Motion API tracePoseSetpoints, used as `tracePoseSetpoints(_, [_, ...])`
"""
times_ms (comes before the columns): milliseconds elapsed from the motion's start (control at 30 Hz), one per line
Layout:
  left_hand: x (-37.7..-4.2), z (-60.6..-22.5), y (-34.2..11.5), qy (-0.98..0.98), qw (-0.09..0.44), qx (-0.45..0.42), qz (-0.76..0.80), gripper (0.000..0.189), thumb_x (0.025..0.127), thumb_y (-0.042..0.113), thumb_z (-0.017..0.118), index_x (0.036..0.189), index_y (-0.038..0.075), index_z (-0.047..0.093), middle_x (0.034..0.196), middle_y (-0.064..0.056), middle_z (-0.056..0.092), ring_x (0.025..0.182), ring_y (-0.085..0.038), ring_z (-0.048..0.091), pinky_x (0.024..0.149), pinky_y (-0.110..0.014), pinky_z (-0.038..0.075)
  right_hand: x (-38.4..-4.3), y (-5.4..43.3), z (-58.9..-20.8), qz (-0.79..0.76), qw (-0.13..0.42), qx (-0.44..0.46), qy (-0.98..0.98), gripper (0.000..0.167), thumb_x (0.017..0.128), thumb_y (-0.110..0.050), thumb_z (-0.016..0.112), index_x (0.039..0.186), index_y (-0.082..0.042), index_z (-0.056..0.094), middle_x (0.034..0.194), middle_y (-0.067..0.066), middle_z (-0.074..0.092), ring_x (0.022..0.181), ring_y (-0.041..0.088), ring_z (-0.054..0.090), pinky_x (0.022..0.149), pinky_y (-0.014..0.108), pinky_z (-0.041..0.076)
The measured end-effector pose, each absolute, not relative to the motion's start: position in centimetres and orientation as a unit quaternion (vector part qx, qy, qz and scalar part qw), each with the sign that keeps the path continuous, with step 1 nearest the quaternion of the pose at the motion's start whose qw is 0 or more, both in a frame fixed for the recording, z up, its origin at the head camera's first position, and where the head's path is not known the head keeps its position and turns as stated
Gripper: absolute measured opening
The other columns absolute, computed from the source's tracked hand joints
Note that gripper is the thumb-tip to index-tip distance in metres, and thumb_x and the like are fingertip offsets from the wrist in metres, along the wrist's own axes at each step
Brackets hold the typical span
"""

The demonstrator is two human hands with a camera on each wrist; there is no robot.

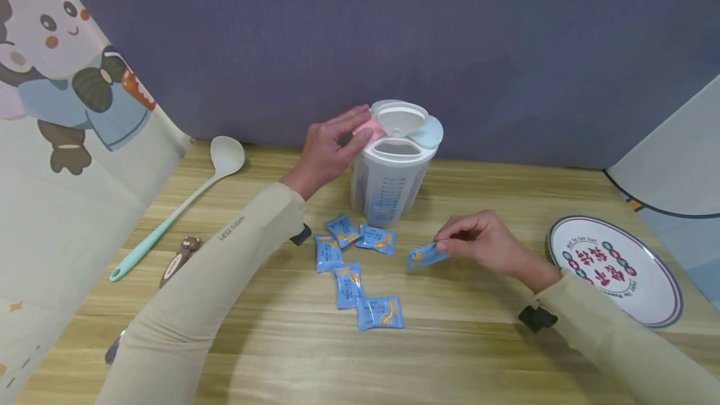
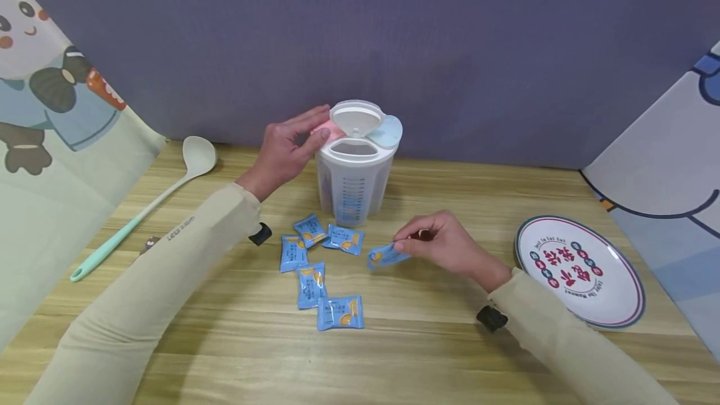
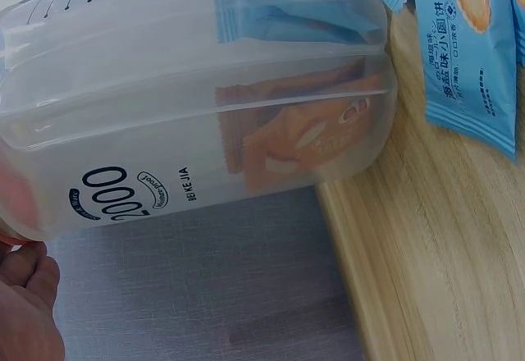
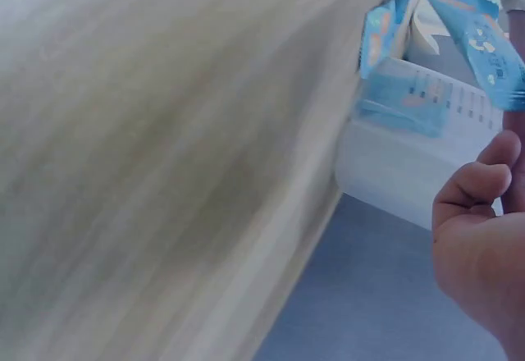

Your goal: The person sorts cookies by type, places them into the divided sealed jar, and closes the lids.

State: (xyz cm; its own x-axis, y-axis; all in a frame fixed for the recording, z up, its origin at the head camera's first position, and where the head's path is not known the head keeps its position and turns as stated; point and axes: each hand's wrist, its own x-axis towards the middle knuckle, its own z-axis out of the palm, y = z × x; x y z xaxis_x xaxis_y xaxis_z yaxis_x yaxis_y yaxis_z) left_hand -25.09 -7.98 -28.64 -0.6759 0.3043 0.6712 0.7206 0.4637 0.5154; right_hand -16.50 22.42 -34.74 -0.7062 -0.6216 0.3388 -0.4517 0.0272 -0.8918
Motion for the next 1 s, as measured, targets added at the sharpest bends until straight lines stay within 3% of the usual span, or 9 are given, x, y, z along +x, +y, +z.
tracePoseSetpoints(367, [-25.3,-28.6,-8.0,-0.817,0.25,-0.315,-0.414,0.039,0.095,0.024,0.06,0.129,0.006,0.057,0.136,-0.004,0.05,0.123,-0.01,0.046,0.102,-0.024,0.035,-17.2,23.1,-32.8,-0.586,0.032,-0.359,0.726,0.011,0.081,0.013,0.066,0.087,0.005,0.07,0.084,0.009,0.069,0.071,0.012,0.061,0.056,0.022,0.052])
tracePoseSetpoints(667, [-25.3,-28.5,-7.9,-0.819,0.248,-0.313,-0.411,0.039,0.095,0.025,0.06,0.128,0.006,0.057,0.136,-0.004,0.05,0.123,-0.011,0.046,0.103,-0.023,0.033,-17.9,23.0,-30.2,-0.603,-0.054,-0.329,0.724,0.015,0.081,0.016,0.064,0.088,0.005,0.071,0.085,0.008,0.07,0.065,0.008,0.063,0.054,0.018,0.051])
tracePoseSetpoints(1000, [-25.3,-28.6,-7.9,-0.816,0.255,-0.317,-0.411,0.038,0.095,0.023,0.06,0.128,0.004,0.058,0.135,-0.005,0.051,0.123,-0.012,0.047,0.102,-0.023,0.034,-19.0,22.4,-27.5,-0.635,-0.109,-0.323,0.693,0.009,0.079,0.017,0.066,0.088,0.015,0.067,0.084,0.01,0.07,0.068,0.011,0.062,0.058,0.018,0.051])
